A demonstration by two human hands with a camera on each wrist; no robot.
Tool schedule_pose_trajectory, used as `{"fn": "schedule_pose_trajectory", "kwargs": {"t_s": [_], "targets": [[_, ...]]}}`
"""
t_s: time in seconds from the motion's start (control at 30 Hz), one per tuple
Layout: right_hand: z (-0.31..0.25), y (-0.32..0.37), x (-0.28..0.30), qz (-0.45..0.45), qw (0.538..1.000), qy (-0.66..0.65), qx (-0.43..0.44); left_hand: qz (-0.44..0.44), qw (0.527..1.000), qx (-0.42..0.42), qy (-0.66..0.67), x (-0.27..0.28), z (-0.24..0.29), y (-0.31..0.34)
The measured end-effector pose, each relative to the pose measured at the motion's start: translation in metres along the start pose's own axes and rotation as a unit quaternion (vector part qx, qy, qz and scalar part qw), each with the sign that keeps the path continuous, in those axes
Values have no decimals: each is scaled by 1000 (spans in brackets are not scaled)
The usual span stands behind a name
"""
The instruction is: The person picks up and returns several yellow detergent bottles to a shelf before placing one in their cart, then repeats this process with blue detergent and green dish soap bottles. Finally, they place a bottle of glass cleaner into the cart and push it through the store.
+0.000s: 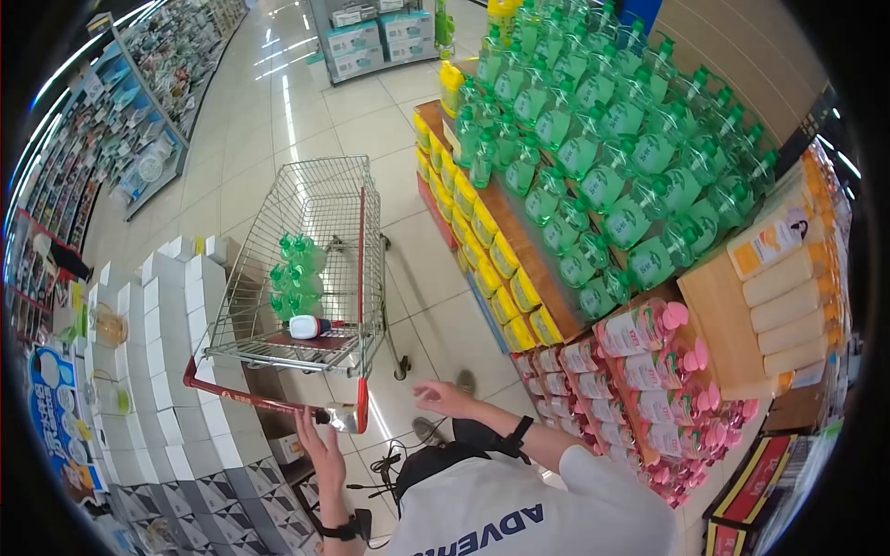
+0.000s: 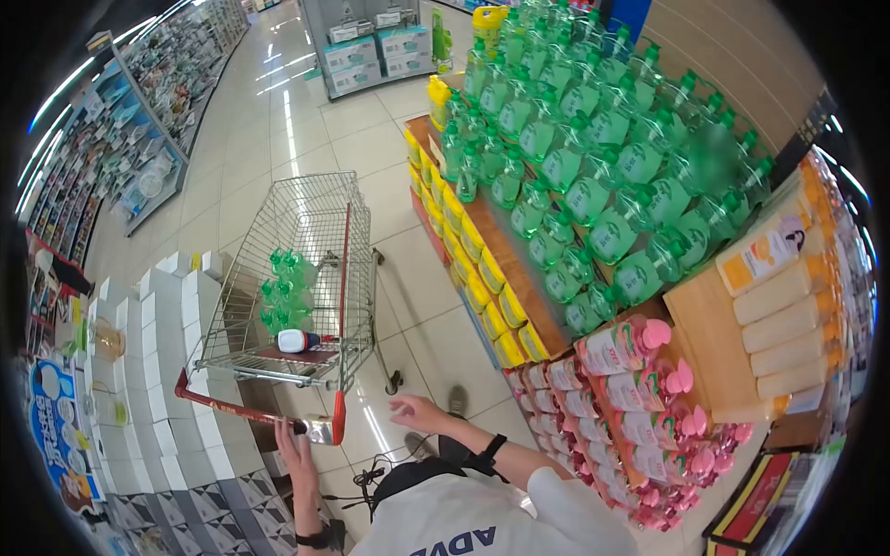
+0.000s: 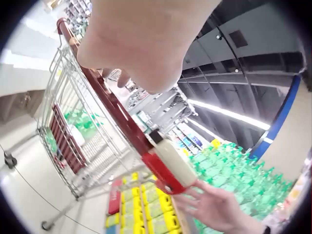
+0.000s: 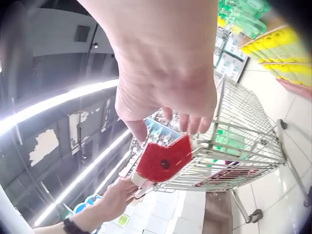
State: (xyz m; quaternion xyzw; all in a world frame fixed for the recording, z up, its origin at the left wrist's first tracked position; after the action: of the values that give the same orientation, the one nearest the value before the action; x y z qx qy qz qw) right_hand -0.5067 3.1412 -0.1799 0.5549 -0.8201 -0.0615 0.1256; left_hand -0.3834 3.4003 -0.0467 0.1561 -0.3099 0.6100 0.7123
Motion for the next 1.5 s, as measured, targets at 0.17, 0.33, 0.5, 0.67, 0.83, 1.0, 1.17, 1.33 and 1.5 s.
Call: {"fn": "schedule_pose_trajectory", "kwargs": {"t_s": [0.17,0.33,0.5,0.67,0.83,1.0,1.17,1.33,1.5], "targets": [[56,0,34,-9,998,59,-37,31,996,70,-52,-7,1,43],[74,-25,74,-28,993,98,-51,113,968,96,-203,-5,-6,53],[90,-64,107,-12,992,108,-65,139,953,114,-245,14,-33,66],[80,-99,145,81,994,62,-34,76,867,250,-424,1,0,33],[58,-118,200,197,977,65,-59,13,980,6,-196,-106,54,-79],[30,-170,276,371,927,34,-41,-153,970,-52,-182,-238,54,-176],[-58,-291,376,502,839,200,63,-212,956,-45,-196,-335,37,-272],[-100,-408,438,573,769,281,0,-327,942,-29,-72,-391,-1,-336],[-90,-451,450,559,767,299,-99,-396,916,4,-60,-395,11,-362]]}}
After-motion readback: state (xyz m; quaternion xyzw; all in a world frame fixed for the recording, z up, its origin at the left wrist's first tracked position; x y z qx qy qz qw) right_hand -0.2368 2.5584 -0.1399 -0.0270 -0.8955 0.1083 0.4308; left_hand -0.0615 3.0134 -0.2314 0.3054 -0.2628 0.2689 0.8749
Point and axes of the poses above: each hand's wrist, its own y-axis away from the middle knuckle, its own x-axis out of the back of the hand, z = x × y, the point moved 6 cm from there along -y, towards the middle knuckle, and after that the axes turned 15 degrees about z, right-handed, at the moved point
